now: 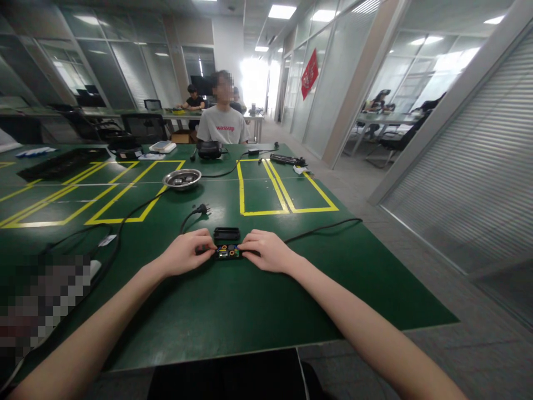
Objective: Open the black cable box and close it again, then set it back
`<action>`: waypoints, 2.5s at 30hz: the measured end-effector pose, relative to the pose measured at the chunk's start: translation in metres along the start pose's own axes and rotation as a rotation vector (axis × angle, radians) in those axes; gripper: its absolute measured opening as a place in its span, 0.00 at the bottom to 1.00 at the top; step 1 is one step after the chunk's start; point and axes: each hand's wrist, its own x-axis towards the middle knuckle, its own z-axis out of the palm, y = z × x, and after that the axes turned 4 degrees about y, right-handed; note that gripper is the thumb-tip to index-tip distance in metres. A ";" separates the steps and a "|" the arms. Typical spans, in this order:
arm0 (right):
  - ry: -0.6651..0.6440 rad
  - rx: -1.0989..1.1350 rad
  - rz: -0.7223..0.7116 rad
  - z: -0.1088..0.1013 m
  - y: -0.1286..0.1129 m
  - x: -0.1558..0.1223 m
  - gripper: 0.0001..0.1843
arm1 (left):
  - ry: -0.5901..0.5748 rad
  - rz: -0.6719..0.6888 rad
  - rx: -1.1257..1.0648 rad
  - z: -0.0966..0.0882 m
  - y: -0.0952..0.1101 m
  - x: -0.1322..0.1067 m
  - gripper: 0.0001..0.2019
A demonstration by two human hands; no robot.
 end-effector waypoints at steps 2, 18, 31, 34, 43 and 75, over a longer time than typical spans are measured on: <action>-0.019 0.014 0.019 0.001 0.001 0.000 0.12 | 0.004 0.012 0.019 0.001 -0.001 0.000 0.07; 0.055 0.059 0.228 0.025 0.011 0.000 0.36 | 0.069 0.025 -0.058 0.024 -0.006 0.002 0.37; 0.126 0.227 0.220 0.019 0.010 0.001 0.14 | 0.171 0.069 -0.176 0.021 0.002 0.004 0.36; 0.162 0.254 0.201 0.019 0.009 0.001 0.12 | 0.184 0.079 -0.188 0.021 0.002 0.004 0.31; 0.292 0.361 0.190 0.014 0.004 0.004 0.08 | 0.162 0.073 -0.270 0.021 0.006 0.001 0.35; 0.140 0.344 0.073 0.010 0.000 0.002 0.13 | 0.069 0.087 -0.229 0.024 0.004 -0.001 0.20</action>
